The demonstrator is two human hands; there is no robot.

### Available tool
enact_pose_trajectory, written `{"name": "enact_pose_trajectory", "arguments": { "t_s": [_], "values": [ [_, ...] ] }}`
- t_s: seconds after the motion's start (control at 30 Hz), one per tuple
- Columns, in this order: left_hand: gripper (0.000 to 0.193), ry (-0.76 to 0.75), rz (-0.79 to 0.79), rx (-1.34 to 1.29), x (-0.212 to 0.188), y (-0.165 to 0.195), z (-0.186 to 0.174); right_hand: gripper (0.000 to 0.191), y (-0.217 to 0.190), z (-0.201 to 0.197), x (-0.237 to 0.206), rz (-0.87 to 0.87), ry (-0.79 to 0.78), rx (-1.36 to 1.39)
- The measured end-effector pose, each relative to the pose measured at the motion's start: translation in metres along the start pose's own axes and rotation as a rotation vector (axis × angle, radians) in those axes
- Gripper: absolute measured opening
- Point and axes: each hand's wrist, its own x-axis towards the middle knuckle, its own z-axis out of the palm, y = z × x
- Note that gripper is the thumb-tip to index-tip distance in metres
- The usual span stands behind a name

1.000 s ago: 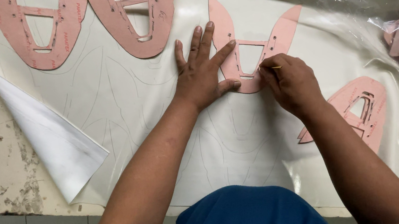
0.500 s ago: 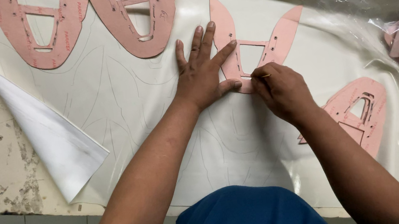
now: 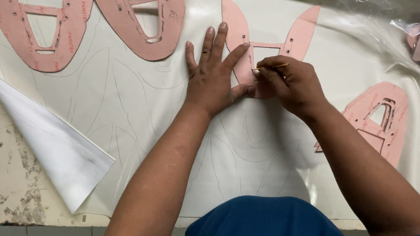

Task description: The person arranges pink paper shoe pattern pieces on a large sheet of white paper spread over a workbench, aligning each piece against drawn outlines. They hold the pieces steady with one hand and mark reference points on the paper with a pencil, working through several pattern pieces one at a time.

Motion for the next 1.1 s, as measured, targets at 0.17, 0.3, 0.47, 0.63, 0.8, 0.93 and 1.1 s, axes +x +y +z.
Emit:
{"name": "enact_pose_trajectory", "arguments": {
  "t_s": [0.17, 0.3, 0.47, 0.63, 0.8, 0.93, 1.1],
  "values": [
    [0.093, 0.058, 0.027, -0.002, 0.0, -0.004, 0.006, 0.01, -0.001, 0.005, -0.003, -0.216, 0.039, -0.148],
    [0.094, 0.065, 0.03, 0.015, 0.0, -0.003, 0.008, 0.011, -0.002, 0.007, -0.005, -0.305, 0.047, -0.31],
    [0.096, -0.006, -0.01, -0.017, 0.0, -0.001, 0.002, 0.011, -0.001, 0.004, 0.012, -0.047, 0.041, -0.1],
    [0.096, -0.01, -0.013, -0.005, 0.0, 0.001, 0.0, 0.013, 0.0, 0.007, 0.017, -0.178, 0.09, -0.089],
    [0.095, 0.028, 0.014, 0.03, 0.001, 0.002, 0.0, 0.012, -0.004, 0.007, 0.017, -0.255, 0.077, -0.331],
    [0.099, -0.028, -0.019, -0.004, 0.002, 0.003, -0.004, 0.013, -0.01, 0.004, 0.038, -0.077, 0.094, -0.07],
    [0.101, -0.005, -0.017, -0.003, 0.001, 0.003, -0.003, 0.014, -0.018, 0.007, 0.057, -0.076, 0.13, 0.05]
  ]
}}
